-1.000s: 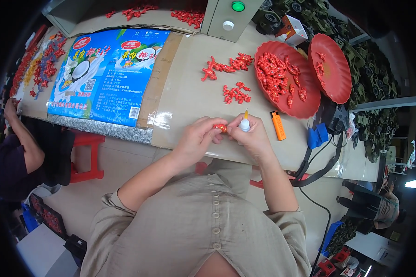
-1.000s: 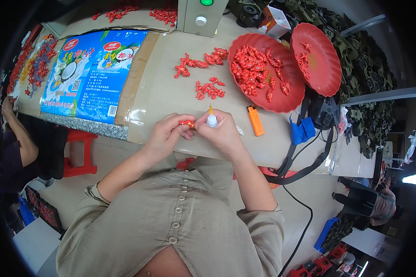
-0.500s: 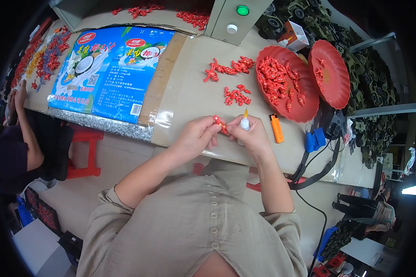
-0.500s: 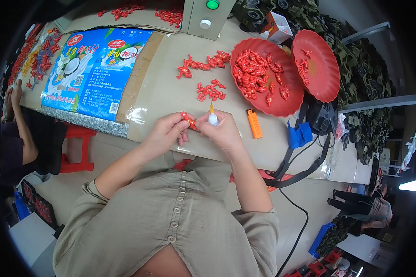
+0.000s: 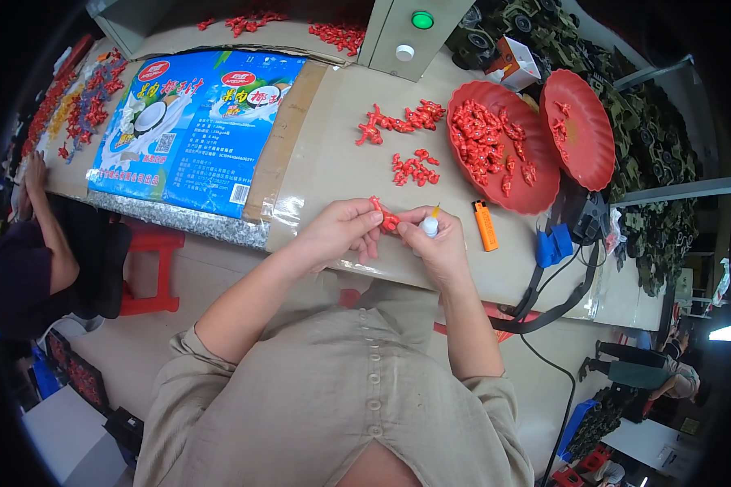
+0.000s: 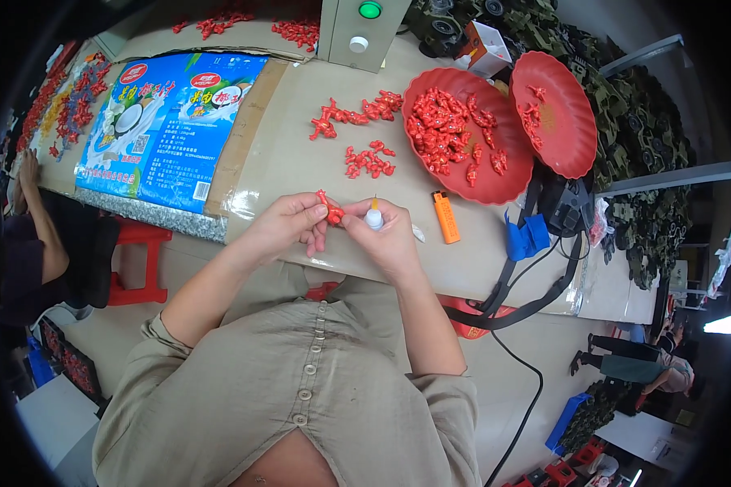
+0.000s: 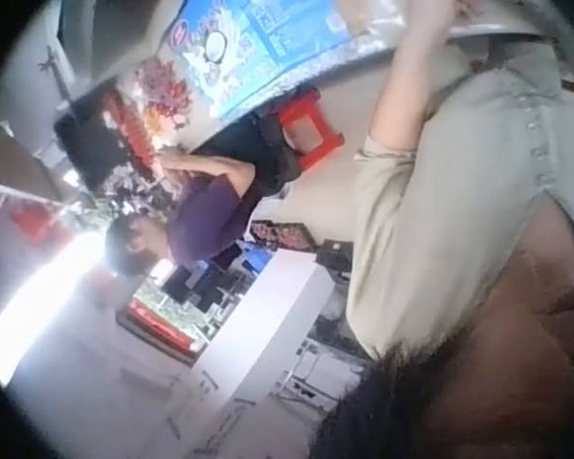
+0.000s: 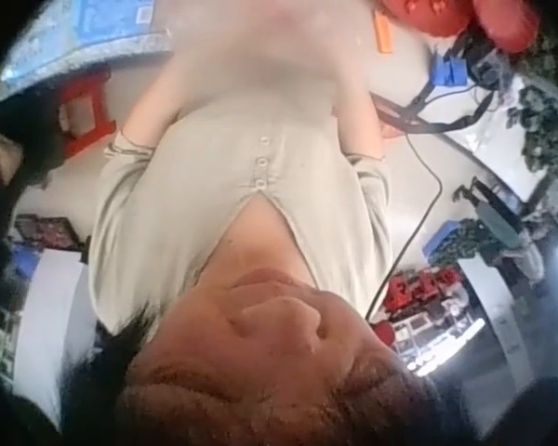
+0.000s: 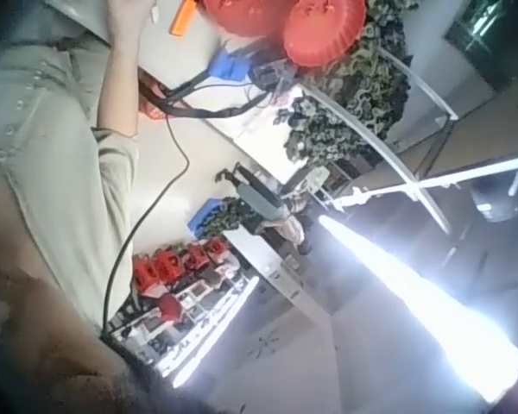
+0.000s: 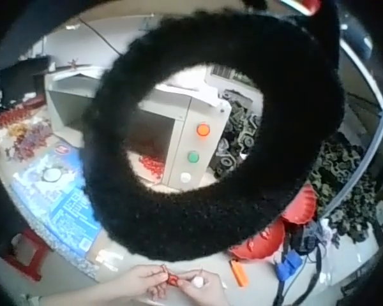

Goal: The person glues small red plastic parts together using a glue bottle.

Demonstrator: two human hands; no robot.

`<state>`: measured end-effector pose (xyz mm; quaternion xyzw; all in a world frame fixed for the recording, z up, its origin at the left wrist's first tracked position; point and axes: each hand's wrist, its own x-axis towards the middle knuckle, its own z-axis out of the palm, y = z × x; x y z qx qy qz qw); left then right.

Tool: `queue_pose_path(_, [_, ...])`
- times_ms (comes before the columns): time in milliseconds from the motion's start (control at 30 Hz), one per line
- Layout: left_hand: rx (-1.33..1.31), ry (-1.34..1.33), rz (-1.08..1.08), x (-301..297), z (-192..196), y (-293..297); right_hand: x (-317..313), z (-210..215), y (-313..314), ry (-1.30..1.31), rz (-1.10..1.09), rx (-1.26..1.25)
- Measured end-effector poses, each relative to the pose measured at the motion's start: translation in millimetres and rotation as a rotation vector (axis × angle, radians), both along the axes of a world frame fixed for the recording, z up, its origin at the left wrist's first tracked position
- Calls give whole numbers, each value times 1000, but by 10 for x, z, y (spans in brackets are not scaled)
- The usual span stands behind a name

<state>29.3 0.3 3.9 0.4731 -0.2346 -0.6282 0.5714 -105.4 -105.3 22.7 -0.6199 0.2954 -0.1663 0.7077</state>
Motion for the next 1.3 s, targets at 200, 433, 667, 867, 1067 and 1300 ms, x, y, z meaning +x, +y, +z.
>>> queue_pose_path(200, [-8, 32, -34, 16, 16, -1, -19, -83, -6, -30, -8, -40])
queue_pose_path(433, [-34, 22, -31, 13, 14, -1, -9, -93, 11, -42, -25, -45])
queue_pose_path(667, [-52, -35, -38, 13, 1, 2, -50, -169, 38, -91, -12, -112])
queue_pose_path(867, [-23, -103, -9, -32, 8, 2, -51, -203, 77, -118, -36, -263])
queue_pose_path(1067, [-9, -84, -20, -15, -1, -2, -42, -194, 88, -134, -44, -293])
queue_pose_path(1300, [-10, -90, -20, -20, 63, -16, -45, -193, 78, -129, -29, -345])
